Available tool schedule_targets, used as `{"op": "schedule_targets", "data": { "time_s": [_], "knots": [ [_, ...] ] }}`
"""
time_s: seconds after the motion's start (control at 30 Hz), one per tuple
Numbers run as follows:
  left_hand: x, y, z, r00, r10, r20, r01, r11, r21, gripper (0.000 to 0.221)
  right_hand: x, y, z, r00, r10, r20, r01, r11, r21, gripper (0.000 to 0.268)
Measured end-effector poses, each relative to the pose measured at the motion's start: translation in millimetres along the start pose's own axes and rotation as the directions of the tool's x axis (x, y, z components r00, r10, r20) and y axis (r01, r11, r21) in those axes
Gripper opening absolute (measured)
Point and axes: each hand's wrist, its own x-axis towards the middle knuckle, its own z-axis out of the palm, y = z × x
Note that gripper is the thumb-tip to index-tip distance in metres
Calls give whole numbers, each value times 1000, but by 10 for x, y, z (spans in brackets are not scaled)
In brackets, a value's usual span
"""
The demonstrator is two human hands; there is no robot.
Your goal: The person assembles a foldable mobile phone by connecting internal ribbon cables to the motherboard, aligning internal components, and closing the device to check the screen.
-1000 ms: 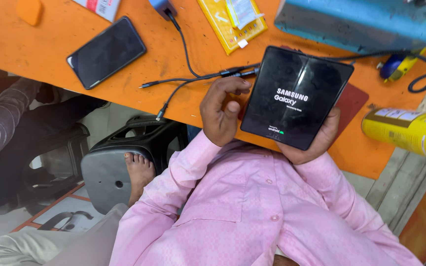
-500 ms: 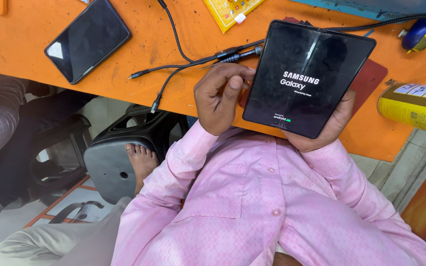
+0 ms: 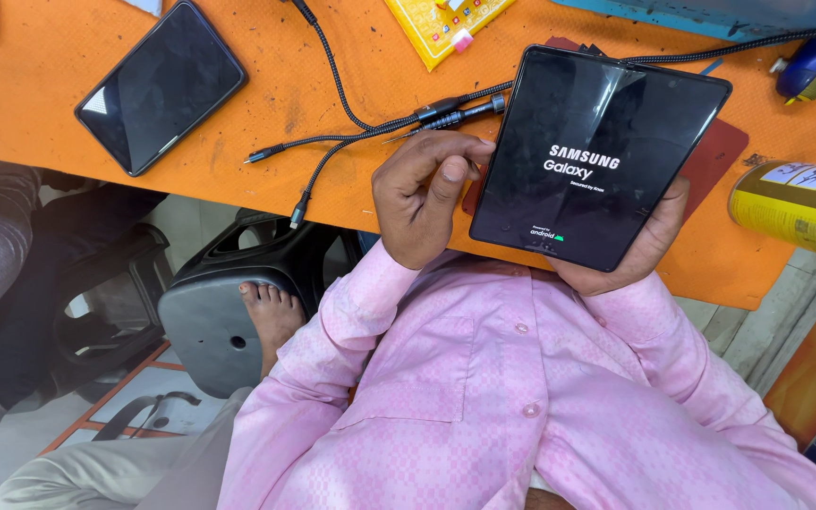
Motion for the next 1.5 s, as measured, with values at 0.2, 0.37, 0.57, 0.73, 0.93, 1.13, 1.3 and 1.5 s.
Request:
{"op": "schedule_targets", "data": {
  "time_s": [0.2, 0.37, 0.57, 0.73, 0.93, 1.13, 1.3, 1.5],
  "knots": [
    [5, 9, -9, 1000, -5, -2, 5, 1000, 10, 36, 7, 20, 44, 1000, -15, 2, 15, 1000, -21, 68],
    [10, 10, -13, 1000, -5, 3, 5, 1000, -2, 36, 4, 19, 28, 1000, -16, -8, 16, 1000, 0, 64],
    [18, 9, -3, 1000, -4, -2, 4, 1000, 1, 34, 20, 22, -17, 999, -35, -41, 35, 999, 4, 62],
    [20, 11, -6, 1000, 6, 0, -6, 1000, 26, 32, 6, 20, 0, 999, -9, -41, 10, 1000, 23, 67],
    [35, 20, 15, 1000, 17, -14, -16, 998, 57, 33, 0, 20, -4, 1000, -5, -17, 6, 999, 47, 64],
    [29, 16, 20, 1000, 4, -15, -3, 999, 37, 33, -13, 12, -40, 999, 20, -25, -19, 997, 71, 64],
    [26, 9, 26, 1000, 6, -22, -5, 999, 36, 32, -3, 18, -39, 1000, 13, -14, -12, 998, 58, 69],
    [16, -2, 30, 1000, -7, -29, 8, 1000, 24, 31, -12, 22, -73, 1000, 19, -14, -18, 998, 67, 69]
  ]
}}
